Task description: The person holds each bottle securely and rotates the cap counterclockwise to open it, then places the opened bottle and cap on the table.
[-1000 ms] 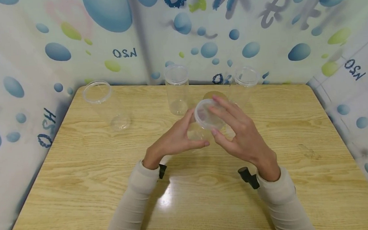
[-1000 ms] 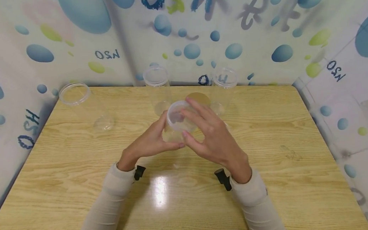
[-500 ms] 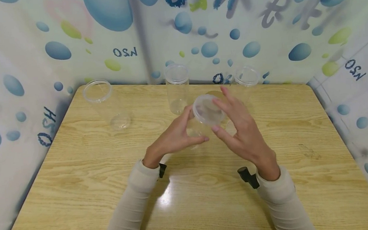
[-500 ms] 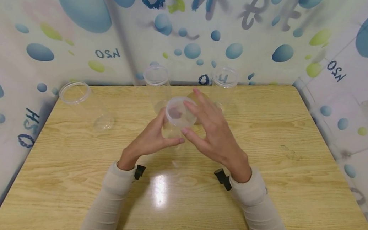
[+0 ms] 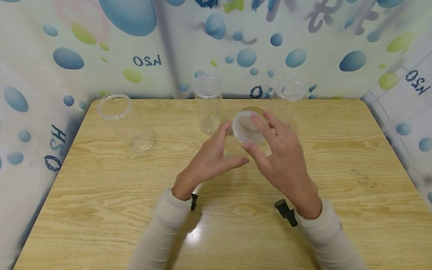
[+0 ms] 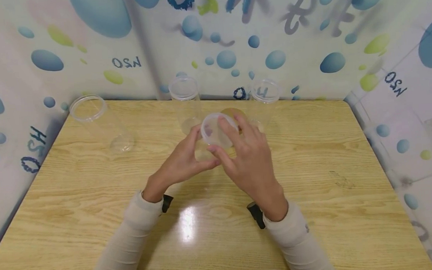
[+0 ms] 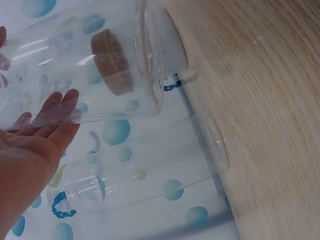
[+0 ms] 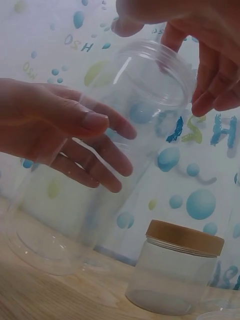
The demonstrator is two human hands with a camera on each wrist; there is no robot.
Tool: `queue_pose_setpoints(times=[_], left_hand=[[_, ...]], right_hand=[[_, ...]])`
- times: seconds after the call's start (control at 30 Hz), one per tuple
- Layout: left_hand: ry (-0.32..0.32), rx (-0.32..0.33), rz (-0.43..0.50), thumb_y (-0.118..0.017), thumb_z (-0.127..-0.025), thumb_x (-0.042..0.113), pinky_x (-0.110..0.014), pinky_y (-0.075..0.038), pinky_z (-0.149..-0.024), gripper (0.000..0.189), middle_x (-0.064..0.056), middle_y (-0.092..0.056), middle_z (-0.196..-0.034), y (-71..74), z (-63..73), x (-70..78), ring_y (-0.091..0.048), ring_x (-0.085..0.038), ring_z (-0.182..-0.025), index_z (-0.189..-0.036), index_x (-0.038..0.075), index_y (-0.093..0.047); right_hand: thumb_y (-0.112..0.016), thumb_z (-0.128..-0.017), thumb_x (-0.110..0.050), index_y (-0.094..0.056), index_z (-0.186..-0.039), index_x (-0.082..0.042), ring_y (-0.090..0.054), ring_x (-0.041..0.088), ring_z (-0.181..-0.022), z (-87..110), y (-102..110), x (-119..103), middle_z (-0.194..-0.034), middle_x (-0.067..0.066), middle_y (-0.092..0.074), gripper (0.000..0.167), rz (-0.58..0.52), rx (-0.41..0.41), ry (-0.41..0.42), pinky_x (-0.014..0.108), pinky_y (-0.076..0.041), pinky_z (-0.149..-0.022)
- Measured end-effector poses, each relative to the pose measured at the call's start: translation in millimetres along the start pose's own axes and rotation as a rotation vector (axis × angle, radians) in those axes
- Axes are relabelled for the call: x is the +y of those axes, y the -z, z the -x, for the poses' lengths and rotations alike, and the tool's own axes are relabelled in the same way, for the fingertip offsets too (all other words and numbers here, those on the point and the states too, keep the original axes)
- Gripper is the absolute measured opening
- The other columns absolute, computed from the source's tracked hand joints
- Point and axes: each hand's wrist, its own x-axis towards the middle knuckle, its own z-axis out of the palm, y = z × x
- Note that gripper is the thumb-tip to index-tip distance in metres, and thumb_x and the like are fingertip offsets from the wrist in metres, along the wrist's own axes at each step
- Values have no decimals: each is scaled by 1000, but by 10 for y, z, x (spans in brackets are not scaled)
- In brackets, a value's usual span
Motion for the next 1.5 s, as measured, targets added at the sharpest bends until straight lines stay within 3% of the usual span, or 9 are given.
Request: queue_pose_setpoints(times=[0.13, 0.27, 0.37, 0.67, 1.03, 1.2, 1.5], left_hand=[[-13, -10, -12, -83, -82, 32, -44, -39, -110, 94, -2, -47, -148, -8, 2, 6, -44, -15, -136, -154, 18, -24], [-29, -12, -29, -83, -81, 31, -43, -40, -110, 94, -2, -48, -147, -15, 1, 7, -45, -15, -135, -153, 16, -25], [-44, -11, -31, -84, -81, 29, -44, -40, -110, 93, -4, -48, -147, -18, 0, 3, -45, -16, -135, -152, 15, -26], [-49, -24, -2, -84, -80, 25, -46, -39, -111, 93, -4, -48, -148, -9, 6, -33, -45, -17, -135, -152, 15, -26], [-35, -56, 44, -84, -80, 24, -41, -35, -114, 94, 0, -44, -152, 13, 16, -33, -40, -13, -140, -153, 18, -25], [-18, -74, 78, -83, -81, 27, -45, -36, -113, 93, 2, -45, -151, 30, 31, -32, -41, -14, -139, -153, 21, -25], [-18, -104, 158, -83, -82, 25, -52, -35, -112, 92, 0, -48, -149, 52, 28, -58, -44, -16, -138, -153, 24, -25]], right_hand=[[-56, -94, -59, -63, -130, -8, -58, 43, -116, 14, -5, -25, -139, 23, -55, 63, -9, -11, -20, 59, -48, -90], [-74, -88, -40, -64, -128, -6, -59, 43, -114, 20, -9, -31, -139, 23, -56, 53, -16, 1, -15, 57, -49, -88], [-78, -85, -30, -64, -126, -3, -59, 42, -114, 17, -12, -23, -138, 23, -56, 51, -24, 3, -7, 56, -51, -86], [-74, -89, -22, -61, -132, -2, -54, 40, -125, 8, 10, -3, -146, 22, -50, 49, -77, -67, -4, 57, -52, -88], [-68, -89, -19, -61, -130, -3, -51, 41, -130, 3, 16, 35, -147, 22, -48, 45, -144, -74, 56, 58, -52, -90], [-64, -88, -17, -59, -131, -1, -48, 38, -134, -8, 23, 54, -149, 20, -46, 46, -179, -98, 87, 58, -49, -95], [-58, -89, -12, -54, -136, -5, -48, 34, -132, -30, 19, 116, -152, 18, -41, 48, -261, -151, 139, 56, -50, -91]])
